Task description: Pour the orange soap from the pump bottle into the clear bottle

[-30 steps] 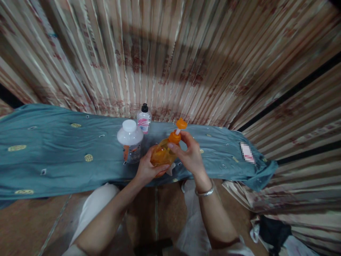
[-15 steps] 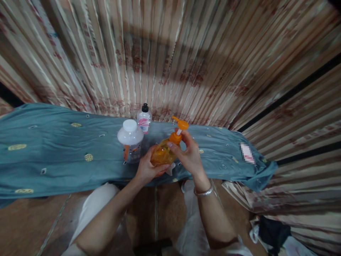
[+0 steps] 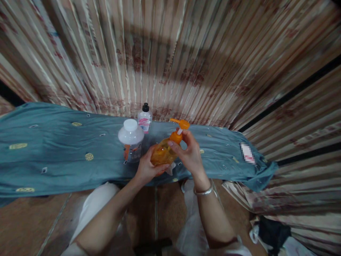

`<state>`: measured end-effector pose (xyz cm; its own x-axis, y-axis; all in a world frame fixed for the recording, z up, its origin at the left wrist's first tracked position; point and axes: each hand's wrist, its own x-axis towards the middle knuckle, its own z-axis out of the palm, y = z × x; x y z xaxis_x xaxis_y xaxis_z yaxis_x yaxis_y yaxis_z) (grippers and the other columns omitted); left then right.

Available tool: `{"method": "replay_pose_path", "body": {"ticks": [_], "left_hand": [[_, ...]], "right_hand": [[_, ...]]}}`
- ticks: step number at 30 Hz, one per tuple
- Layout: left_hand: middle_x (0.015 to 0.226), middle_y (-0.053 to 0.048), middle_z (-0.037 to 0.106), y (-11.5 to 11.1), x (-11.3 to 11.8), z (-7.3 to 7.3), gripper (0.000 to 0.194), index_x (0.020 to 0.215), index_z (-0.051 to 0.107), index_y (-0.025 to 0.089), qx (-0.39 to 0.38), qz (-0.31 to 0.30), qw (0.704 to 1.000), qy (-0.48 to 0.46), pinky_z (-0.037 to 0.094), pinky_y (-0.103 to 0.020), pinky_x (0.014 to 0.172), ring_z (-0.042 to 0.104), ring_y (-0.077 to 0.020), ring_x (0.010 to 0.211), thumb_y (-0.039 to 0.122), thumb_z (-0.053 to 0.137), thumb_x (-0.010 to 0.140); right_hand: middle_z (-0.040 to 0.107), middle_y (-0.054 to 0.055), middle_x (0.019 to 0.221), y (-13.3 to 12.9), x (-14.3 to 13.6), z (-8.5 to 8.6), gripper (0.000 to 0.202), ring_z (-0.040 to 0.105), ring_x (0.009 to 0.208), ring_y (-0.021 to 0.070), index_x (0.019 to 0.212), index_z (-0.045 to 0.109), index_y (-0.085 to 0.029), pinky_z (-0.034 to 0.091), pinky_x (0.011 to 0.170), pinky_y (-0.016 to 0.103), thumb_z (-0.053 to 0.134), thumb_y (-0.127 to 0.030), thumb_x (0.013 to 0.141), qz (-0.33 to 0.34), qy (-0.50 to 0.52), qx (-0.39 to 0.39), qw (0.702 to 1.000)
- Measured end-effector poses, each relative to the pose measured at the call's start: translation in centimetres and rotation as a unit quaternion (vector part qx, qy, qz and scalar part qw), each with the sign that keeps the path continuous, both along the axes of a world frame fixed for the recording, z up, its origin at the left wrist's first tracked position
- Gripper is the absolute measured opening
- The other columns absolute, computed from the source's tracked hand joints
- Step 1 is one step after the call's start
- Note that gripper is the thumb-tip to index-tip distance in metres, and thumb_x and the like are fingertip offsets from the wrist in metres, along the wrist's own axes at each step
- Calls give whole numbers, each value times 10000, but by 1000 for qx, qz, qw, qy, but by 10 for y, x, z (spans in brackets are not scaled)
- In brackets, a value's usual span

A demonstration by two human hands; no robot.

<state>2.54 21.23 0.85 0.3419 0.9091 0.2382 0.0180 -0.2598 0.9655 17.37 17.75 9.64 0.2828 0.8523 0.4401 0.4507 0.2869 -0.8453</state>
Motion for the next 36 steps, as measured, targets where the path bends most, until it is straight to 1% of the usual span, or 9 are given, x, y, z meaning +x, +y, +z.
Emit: {"method": "replay_pose_path", "body": {"ticks": [2,6,10,14,18,21,24,30,36], "left_hand": [[1108,-62,689,0,0,0,736,1217,499,179,4,1,1000,5,548,-397,901,676,-241,1003,385,821,588],[1095,-58,692,2,-1,3,731,1206,506,180,13,2,1000,23,549,-395,894,678,-242,991,389,823,581],[1122,-72,685,2,-1,4,736,1205,512,174,17,3,999,32,535,-409,920,667,-253,1020,415,822,583],[1139,-72,678,2,-1,2,740,1223,498,176,18,3,999,39,525,-412,940,656,-252,1047,411,816,598],[1127,-58,681,2,0,-1,727,1225,498,188,27,-1,999,42,530,-408,932,657,-250,1040,403,809,603],[1102,-55,689,2,0,0,719,1213,509,188,29,0,998,53,533,-411,923,661,-252,1025,406,807,596],[1111,-65,686,2,0,-1,735,1211,517,182,29,8,998,57,529,-415,930,658,-260,1034,430,812,584],[1111,-71,686,2,1,-3,761,1245,497,177,21,1,998,59,537,-403,913,663,-259,1027,444,802,601],[1124,-75,685,3,0,1,768,1231,509,177,19,10,998,64,528,-417,932,661,-265,1033,439,813,575]], "right_hand": [[680,36,1035,2,0,1,387,618,979,187,994,585,-214,455,930,364,717,-448,715,-13,-7,-2,1000],[683,17,967,3,7,11,305,623,912,164,956,622,-213,467,882,333,695,-426,749,33,19,7,999],[666,-7,893,3,18,35,259,613,850,144,892,618,-219,478,837,316,682,-438,771,33,43,42,998],[673,-2,888,4,26,62,286,621,865,147,876,616,-212,490,864,348,698,-459,757,30,25,71,997],[685,11,932,0,33,84,301,634,913,162,901,633,-214,505,872,363,713,-458,744,20,9,105,994],[689,14,961,-6,40,97,267,635,965,168,933,653,-220,501,895,363,692,-432,774,4,-9,146,989],[694,21,1020,-11,48,108,239,638,983,166,970,672,-224,496,916,374,669,-396,805,-4,1,179,984],[710,10,916,-14,54,121,185,655,924,164,906,697,-211,492,923,369,699,-351,786,-30,-26,207,977],[711,-7,901,-14,53,121,172,656,879,151,881,698,-227,513,860,346,705,-364,777,-34,-16,204,978]]}}
